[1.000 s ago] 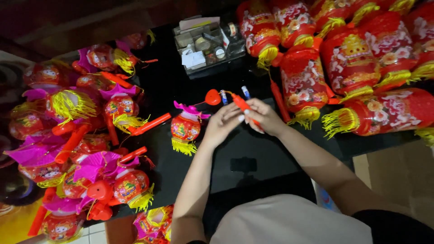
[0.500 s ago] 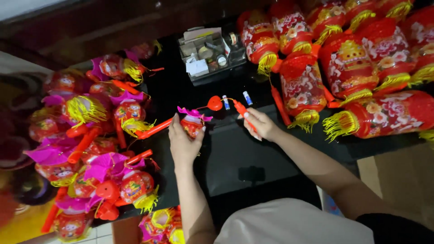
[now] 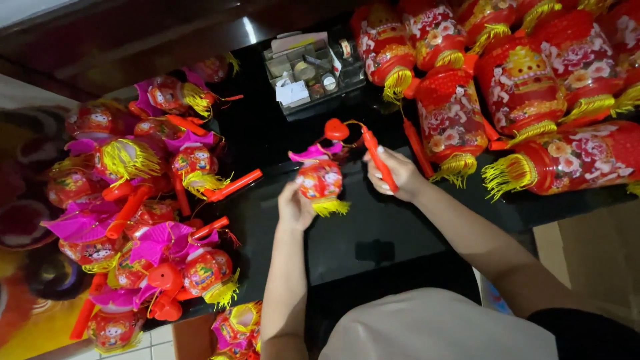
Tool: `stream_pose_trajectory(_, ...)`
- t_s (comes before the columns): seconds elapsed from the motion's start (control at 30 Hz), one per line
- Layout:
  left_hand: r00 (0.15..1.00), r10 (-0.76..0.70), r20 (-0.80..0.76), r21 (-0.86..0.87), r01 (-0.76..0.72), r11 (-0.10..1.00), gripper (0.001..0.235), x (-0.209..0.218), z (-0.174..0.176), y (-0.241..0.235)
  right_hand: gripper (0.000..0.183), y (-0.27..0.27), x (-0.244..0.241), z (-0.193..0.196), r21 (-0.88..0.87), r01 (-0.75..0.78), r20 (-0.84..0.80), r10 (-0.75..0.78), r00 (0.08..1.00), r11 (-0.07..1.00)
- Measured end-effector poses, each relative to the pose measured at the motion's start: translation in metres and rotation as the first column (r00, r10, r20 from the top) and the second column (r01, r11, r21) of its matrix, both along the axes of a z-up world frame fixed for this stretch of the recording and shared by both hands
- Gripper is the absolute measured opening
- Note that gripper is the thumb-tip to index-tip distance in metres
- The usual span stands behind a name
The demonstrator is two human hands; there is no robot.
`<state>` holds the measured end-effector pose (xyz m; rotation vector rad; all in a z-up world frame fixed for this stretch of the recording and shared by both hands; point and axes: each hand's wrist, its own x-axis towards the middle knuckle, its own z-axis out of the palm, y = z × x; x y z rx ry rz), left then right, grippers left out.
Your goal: Assembling small decorative lanterns by attaching plastic handles and sticks.
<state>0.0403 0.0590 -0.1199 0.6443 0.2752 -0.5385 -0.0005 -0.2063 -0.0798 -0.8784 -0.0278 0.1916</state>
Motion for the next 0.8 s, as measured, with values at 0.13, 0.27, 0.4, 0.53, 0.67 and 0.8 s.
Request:
stream_pose_trajectory(0.13, 0.999, -0.053, 0.005, -0.078, 0.053, 0.996, 0.038, 0.0, -0.069, 0.009, 0.027, 0.002, -0.003, 0.014, 0.055, -0.122, -0.01, 0.123, 0.992, 0.991)
stream_pose_trajectory(0.27, 0.964, -0.141, 0.227, 0.033, 0.137, 0.99, 0.054, -0.017, -0.021, 0.001, 0.029, 0.002, 0.0, -0.004, 0.054, -0.15, -0.137, 0.156, 0.978, 0.987)
stream_pose_trajectory(0.4, 0.912, -0.232, 0.338, 0.081, 0.217, 0.973, 0.071, -0.017, -0.026, 0.002, 0.03, 0.005, -0.001, -0.02, -0.022, -0.129, -0.238, 0.12, 0.964, 0.991)
stream_pose_trajectory(0.53, 0.876, -0.26, 0.407, 0.063, 0.257, 0.964, 0.08, -0.023, -0.007, -0.003, 0.03, 0.001, 0.004, -0.052, -0.115, -0.116, -0.269, 0.082, 0.96, 0.987)
stream_pose_trajectory(0.67, 0.882, -0.266, 0.389, 0.108, 0.243, 0.964, 0.081, -0.022, -0.019, 0.0, 0.031, 0.003, 0.0, -0.043, -0.213, -0.12, -0.276, 0.058, 0.959, 0.97)
stream_pose_trajectory(0.8, 0.875, -0.27, 0.402, 0.14, 0.233, 0.962, 0.079, -0.026, 0.003, -0.004, 0.038, 0.016, -0.011, 0.018, -0.285, -0.103, -0.236, 0.034, 0.971, 0.953)
